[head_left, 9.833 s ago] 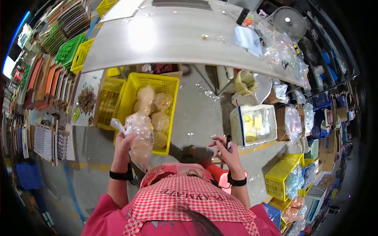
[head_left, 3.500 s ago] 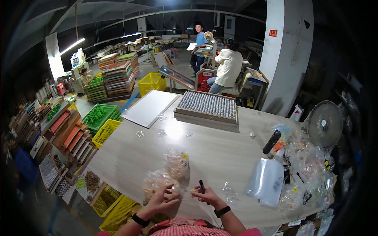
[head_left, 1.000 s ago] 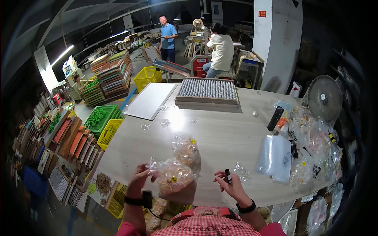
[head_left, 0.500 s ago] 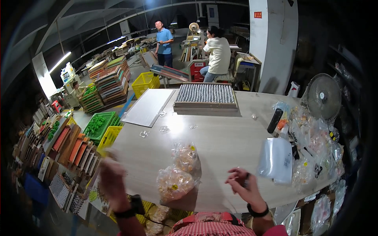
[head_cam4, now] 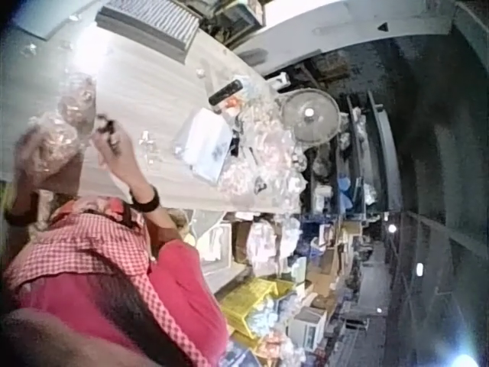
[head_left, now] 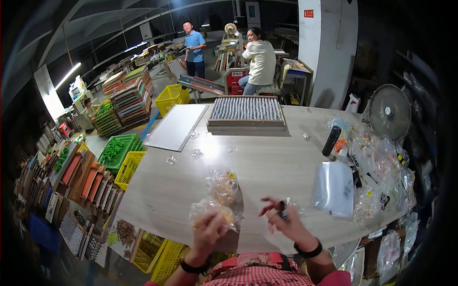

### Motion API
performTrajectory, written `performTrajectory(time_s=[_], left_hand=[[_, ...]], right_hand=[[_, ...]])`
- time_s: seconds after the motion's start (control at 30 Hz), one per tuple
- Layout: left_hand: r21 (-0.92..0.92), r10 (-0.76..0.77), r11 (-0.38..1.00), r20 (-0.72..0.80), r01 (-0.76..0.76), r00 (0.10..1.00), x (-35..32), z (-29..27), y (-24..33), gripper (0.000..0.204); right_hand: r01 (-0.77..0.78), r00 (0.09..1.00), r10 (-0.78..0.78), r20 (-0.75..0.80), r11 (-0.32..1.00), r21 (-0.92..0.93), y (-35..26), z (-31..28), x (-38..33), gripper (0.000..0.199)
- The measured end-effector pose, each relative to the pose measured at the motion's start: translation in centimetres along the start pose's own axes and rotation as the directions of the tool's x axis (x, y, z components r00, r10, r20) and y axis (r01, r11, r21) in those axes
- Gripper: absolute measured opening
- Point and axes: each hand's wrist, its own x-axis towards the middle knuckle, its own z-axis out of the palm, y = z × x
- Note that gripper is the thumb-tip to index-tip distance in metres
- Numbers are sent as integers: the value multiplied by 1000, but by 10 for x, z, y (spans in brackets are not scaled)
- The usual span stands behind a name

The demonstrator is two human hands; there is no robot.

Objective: Gathering small parts from bins, placing them into plastic bags, and marking the bags with a pen.

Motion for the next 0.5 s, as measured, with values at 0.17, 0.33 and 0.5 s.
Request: performTrajectory(time_s=[0.17,0.33,0.5], left_hand=[[79,-136,990,230,121,964,-12,15,-45,22],[129,-92,990,328,52,940,-6,18,-77,25],[252,-148,965,321,67,935,-4,12,-87,25]], right_hand=[[-232,973,232,1,972,-22,58,10,1,53],[-374,926,356,127,911,173,63,10,3,53],[-301,952,300,62,953,17,62,6,5,42]])
